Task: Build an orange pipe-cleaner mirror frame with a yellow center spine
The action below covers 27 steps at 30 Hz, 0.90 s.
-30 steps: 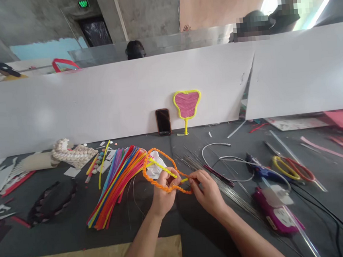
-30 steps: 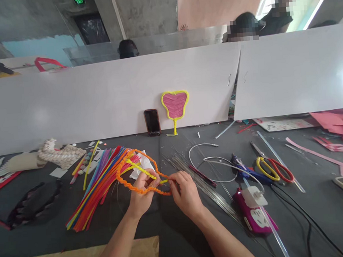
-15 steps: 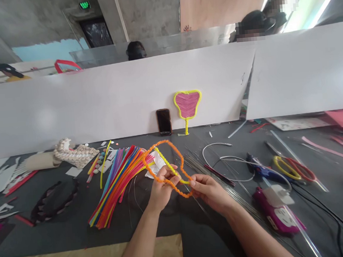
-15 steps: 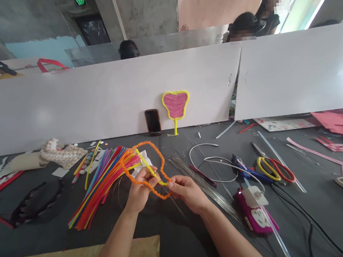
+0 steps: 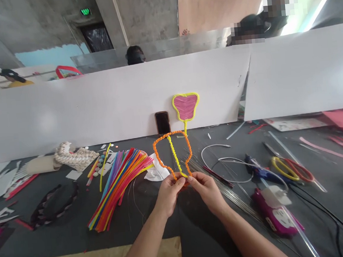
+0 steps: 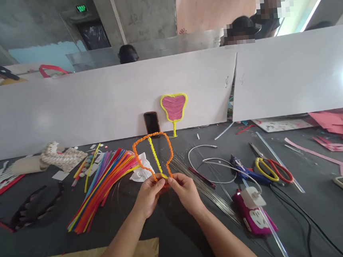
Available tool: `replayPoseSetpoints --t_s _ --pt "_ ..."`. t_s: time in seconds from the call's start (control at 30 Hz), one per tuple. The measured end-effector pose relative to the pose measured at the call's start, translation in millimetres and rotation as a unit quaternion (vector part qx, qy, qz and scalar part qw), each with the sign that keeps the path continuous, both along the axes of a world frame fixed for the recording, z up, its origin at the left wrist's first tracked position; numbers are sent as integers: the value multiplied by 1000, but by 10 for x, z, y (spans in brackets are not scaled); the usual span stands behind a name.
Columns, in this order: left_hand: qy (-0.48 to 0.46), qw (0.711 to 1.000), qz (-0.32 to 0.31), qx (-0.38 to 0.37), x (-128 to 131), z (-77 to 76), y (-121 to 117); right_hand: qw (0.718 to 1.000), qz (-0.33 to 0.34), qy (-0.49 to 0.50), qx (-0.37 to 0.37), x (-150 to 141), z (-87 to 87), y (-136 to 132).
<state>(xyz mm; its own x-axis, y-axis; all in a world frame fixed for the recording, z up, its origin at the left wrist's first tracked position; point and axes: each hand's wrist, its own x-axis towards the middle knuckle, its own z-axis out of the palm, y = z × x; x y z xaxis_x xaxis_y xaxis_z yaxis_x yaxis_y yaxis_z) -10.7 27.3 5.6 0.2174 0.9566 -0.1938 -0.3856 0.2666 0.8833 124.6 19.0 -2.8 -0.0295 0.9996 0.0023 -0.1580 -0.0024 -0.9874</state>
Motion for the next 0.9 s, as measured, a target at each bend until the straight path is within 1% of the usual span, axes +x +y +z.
replayPoseSetpoints --t_s 0.13,0.2,0.33,0.43,0.53,0.63,0.8,0.9 --pt "28 998 45 14 -1 -13 13 998 -49 -35 28 -27 -51 -10" --pt "37 998 54 10 -17 -14 10 994 -68 -71 54 -39 -73 -20" --pt "26 999 46 -6 -49 -38 -6 982 -57 -152 94 -52 -91 -43" --pt "4 999 51 -12 -52 -76 -9 977 -42 -180 103 -51 -88 -57" --pt "-12 998 60 -20 -49 -108 -4 975 -36 -192 106 -46 -75 -69" --pt "-21 998 52 -24 -56 -120 0 975 -43 -191 102 -40 -55 -77" --pt "-38 998 45 -30 -68 -102 -3 977 -50 -182 102 -33 -34 -100" --pt "-50 997 40 -36 -75 -78 -9 979 -32 -168 110 -28 -21 -124"
